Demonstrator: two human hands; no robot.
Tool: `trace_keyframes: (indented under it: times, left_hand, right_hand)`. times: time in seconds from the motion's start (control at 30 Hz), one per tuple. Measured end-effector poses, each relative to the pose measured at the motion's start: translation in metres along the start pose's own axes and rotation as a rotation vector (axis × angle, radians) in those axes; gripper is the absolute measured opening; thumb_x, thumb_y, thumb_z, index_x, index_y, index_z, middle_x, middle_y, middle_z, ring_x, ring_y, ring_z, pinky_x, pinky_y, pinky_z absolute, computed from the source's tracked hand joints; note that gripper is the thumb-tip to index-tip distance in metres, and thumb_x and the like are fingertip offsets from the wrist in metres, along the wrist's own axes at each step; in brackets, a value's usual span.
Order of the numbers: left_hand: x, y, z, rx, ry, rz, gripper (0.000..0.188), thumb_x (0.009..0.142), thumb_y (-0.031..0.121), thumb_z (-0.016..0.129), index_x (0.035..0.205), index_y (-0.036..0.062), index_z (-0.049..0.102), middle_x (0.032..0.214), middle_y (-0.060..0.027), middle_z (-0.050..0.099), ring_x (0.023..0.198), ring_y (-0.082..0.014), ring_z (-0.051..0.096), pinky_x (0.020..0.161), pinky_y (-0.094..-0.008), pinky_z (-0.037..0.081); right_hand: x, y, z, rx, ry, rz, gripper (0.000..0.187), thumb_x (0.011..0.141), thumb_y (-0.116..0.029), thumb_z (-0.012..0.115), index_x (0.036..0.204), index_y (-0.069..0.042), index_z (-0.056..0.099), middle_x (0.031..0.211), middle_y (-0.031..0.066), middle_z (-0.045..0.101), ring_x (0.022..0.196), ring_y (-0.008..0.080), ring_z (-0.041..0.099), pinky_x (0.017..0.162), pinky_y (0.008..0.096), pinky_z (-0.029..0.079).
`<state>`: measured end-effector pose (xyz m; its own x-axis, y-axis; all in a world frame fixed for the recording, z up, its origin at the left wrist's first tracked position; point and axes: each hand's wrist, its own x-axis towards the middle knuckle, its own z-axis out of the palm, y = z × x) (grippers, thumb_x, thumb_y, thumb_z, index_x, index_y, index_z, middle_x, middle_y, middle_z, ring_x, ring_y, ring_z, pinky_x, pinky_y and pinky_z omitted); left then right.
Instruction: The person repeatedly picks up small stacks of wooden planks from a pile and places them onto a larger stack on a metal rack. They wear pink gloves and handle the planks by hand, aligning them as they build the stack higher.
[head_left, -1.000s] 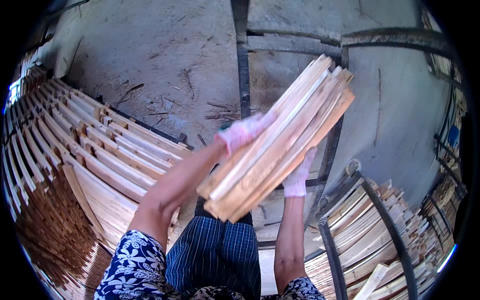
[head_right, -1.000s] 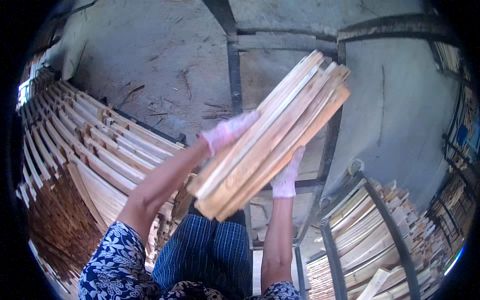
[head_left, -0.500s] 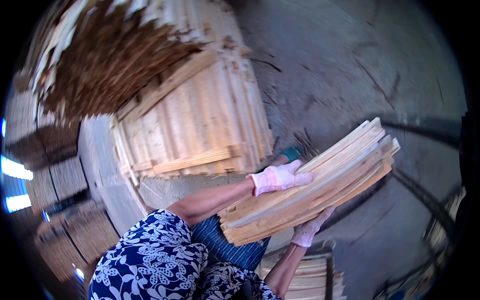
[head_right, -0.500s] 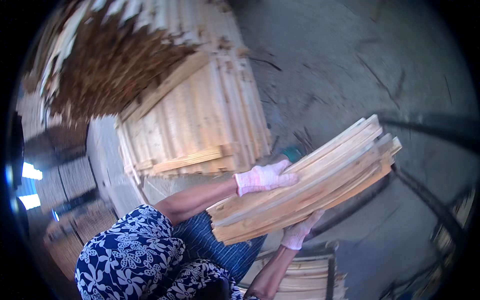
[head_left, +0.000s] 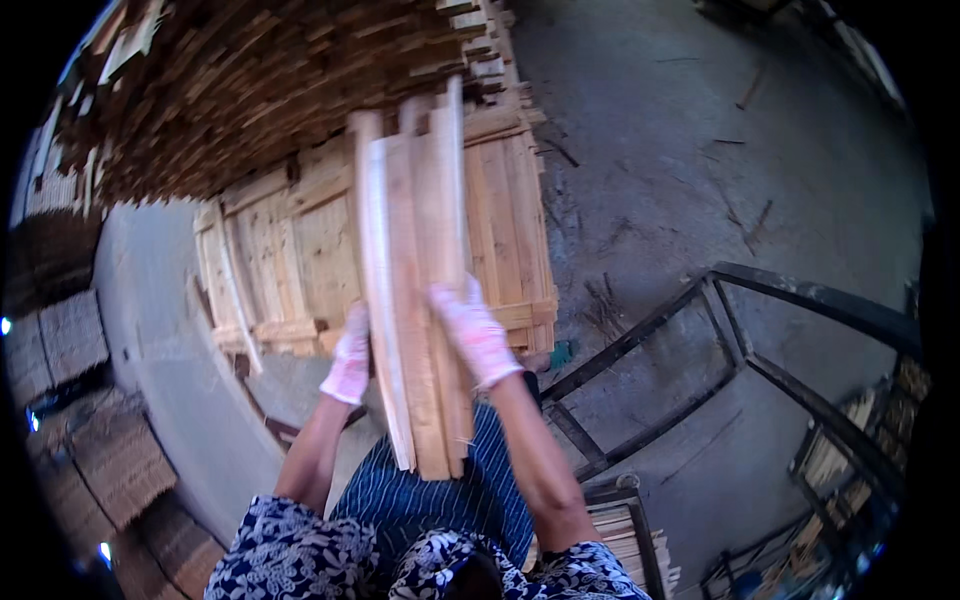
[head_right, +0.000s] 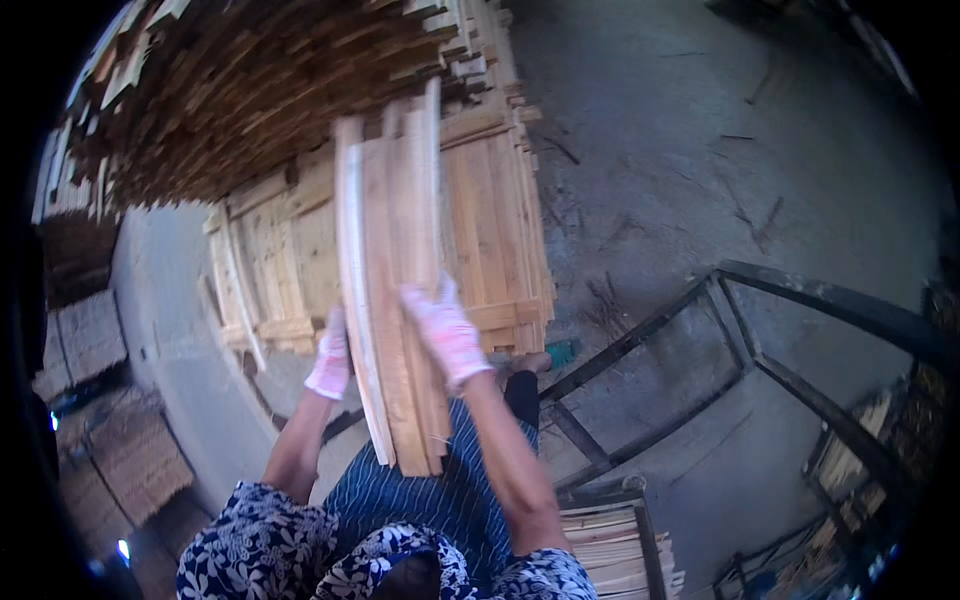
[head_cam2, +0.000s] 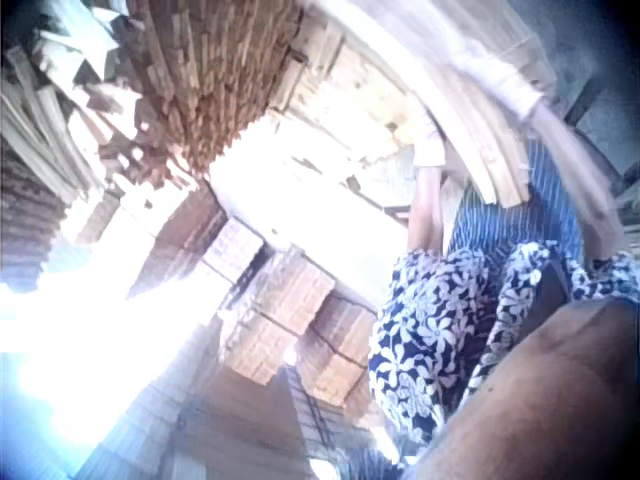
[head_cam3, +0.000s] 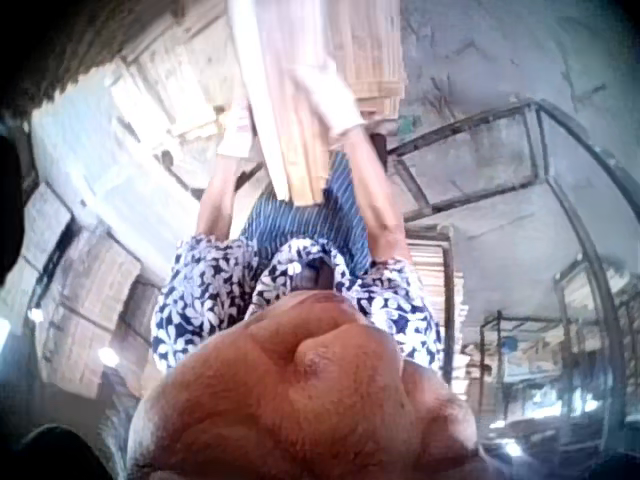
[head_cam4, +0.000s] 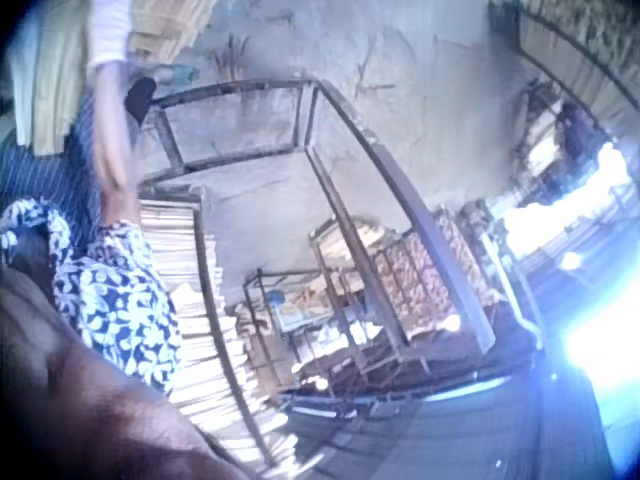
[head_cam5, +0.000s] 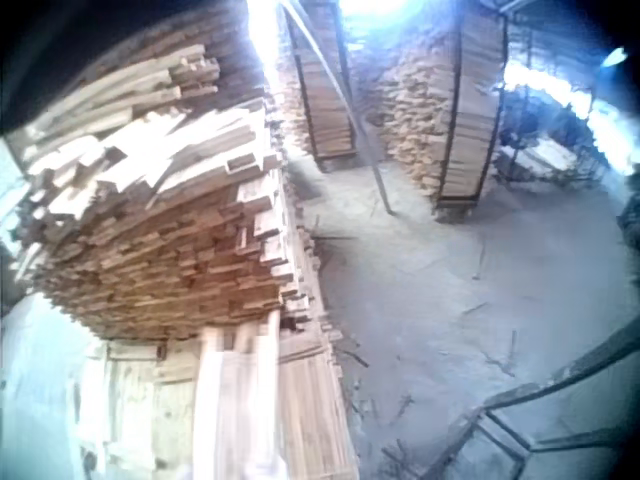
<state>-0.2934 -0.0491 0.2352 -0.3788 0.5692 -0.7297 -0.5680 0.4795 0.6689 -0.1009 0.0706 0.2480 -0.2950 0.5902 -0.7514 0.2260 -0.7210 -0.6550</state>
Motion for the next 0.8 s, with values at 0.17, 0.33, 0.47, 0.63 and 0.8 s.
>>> trace_keyframes:
  times: [0.17, 0.33, 0.47, 0.63, 0.8]
  left_hand:
    - [0.090, 0.022, -0.081, 0.747, 0.245, 0.131, 0.094, 0.090, 0.058, 0.069, 0.152, -0.0009, 0.032, 0.148, -0.0208, 0.047, 0.137, -0.0280, 0.046, 0.115, -0.0362, 0.037]
    - [0.098, 0.039, -0.056, 1.229, 0.367, 0.034, 0.136, 0.075, 0.067, 0.076, 0.160, 0.0023, -0.007, 0.163, -0.0341, 0.013, 0.153, -0.0431, 0.017, 0.123, -0.0464, 0.022]
    - [0.119, 0.028, -0.020, 1.181, 0.215, -0.061, 0.140, 0.073, 0.072, 0.074, 0.160, 0.0036, -0.012, 0.163, -0.0369, 0.010, 0.153, -0.0464, 0.017, 0.122, -0.0515, 0.024]
    - [0.162, 0.047, -0.058, 1.283, 0.238, -0.006, 0.140, 0.074, 0.077, 0.069, 0.159, -0.0007, -0.011, 0.159, -0.0373, 0.020, 0.146, -0.0475, 0.033, 0.119, -0.0492, 0.031]
    - [0.189, 0.064, -0.082, 1.394, 0.121, 0.026, 0.134, 0.077, 0.076, 0.068, 0.158, -0.0019, -0.006, 0.158, -0.0325, 0.028, 0.139, -0.0427, 0.043, 0.113, -0.0487, 0.037]
  right_hand:
    - [0.033, 0.022, 0.119, -0.748, 0.449, -0.122, 0.122, 0.082, -0.061, 0.071, 0.159, 0.003, 0.002, 0.128, 0.0307, 0.054, 0.118, 0.0419, 0.059, 0.100, 0.0536, 0.047]
    - [0.037, 0.006, 0.115, -0.784, 0.306, 0.024, 0.121, 0.081, -0.064, 0.070, 0.160, 0.002, 0.006, 0.136, 0.0264, 0.054, 0.121, 0.0398, 0.059, 0.101, 0.0514, 0.047]
    - [0.031, -0.009, 0.076, -0.787, 0.385, 0.090, 0.110, 0.084, -0.064, 0.066, 0.160, -0.005, 0.014, 0.147, 0.0255, 0.046, 0.133, 0.0408, 0.050, 0.108, 0.0527, 0.042]
    - [-0.033, 0.045, 0.107, -0.309, 0.471, -0.093, 0.081, 0.093, -0.051, 0.061, 0.155, -0.007, 0.033, 0.148, 0.0267, 0.045, 0.136, 0.0437, 0.045, 0.114, 0.0475, 0.037]
    - [-0.136, 0.221, 0.192, -0.106, 0.692, 0.250, 0.069, 0.095, -0.048, 0.057, 0.145, -0.001, 0.048, 0.132, 0.0299, 0.060, 0.126, 0.0448, 0.056, 0.107, 0.0472, 0.043]
